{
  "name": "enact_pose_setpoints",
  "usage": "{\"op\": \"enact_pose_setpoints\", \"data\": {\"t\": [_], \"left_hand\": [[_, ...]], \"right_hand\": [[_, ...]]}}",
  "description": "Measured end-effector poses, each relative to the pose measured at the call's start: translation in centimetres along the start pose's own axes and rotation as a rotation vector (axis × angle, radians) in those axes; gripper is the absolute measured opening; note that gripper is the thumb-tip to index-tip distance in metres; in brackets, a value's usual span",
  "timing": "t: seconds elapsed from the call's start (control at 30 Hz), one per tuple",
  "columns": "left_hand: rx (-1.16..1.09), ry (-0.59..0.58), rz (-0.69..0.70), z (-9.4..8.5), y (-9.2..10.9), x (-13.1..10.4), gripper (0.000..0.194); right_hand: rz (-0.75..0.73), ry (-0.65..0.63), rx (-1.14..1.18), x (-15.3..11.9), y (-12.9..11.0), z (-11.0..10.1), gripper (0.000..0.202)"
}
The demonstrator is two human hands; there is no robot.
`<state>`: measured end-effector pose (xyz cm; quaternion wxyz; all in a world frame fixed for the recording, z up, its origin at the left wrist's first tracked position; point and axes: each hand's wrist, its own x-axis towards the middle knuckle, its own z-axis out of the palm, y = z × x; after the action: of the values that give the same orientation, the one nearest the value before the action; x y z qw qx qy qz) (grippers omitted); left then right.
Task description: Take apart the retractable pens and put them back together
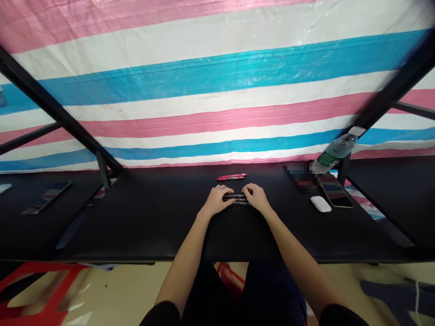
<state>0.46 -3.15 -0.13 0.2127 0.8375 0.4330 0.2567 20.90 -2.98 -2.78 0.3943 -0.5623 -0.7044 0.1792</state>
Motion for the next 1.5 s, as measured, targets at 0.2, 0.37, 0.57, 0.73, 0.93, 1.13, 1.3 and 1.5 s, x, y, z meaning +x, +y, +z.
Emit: {"op": "enact_pose_setpoints", "data": {"t": [0.2, 0.37, 0.57, 0.73, 0.93, 1.13, 1.3, 1.5], "left_hand": [[0.044, -0.122, -0.001, 0.0, 0.5, 0.0, 0.026], [0.053, -0.125, -0.009, -0.1, 0.7, 0.0, 0.025], [-0.072, -0.148, -0.058, -0.9, 0.7, 0.3, 0.038], [-0.243, -0.231, -0.166, -2.6, 0.0, 1.4, 0.035], [-0.224, 0.178, -0.244, -2.3, -2.1, 1.3, 0.021], [0.000, 0.402, -0.284, -0.9, -3.8, 0.7, 0.024], [0.028, 0.357, -0.249, -0.1, -3.5, 0.8, 0.033], [0.042, 0.327, -0.238, 0.0, -3.2, 0.9, 0.033]], "right_hand": [[0.024, 0.010, 0.002, 0.0, 0.3, 0.3, 0.024], [0.105, 0.028, -0.027, 1.1, 0.8, 0.4, 0.018], [0.321, -0.003, -0.062, 2.8, 0.8, -0.2, 0.006], [0.313, 0.058, -0.028, 2.6, 1.5, -0.2, 0.010], [0.089, 0.204, 0.025, 2.4, 1.7, 0.2, 0.021], [-0.002, 0.270, -0.044, 2.4, 2.1, 0.8, 0.030], [0.026, 0.176, -0.019, 2.2, 2.7, 1.0, 0.033], [0.070, 0.130, 0.049, 1.7, 2.0, 0.5, 0.035]]}}
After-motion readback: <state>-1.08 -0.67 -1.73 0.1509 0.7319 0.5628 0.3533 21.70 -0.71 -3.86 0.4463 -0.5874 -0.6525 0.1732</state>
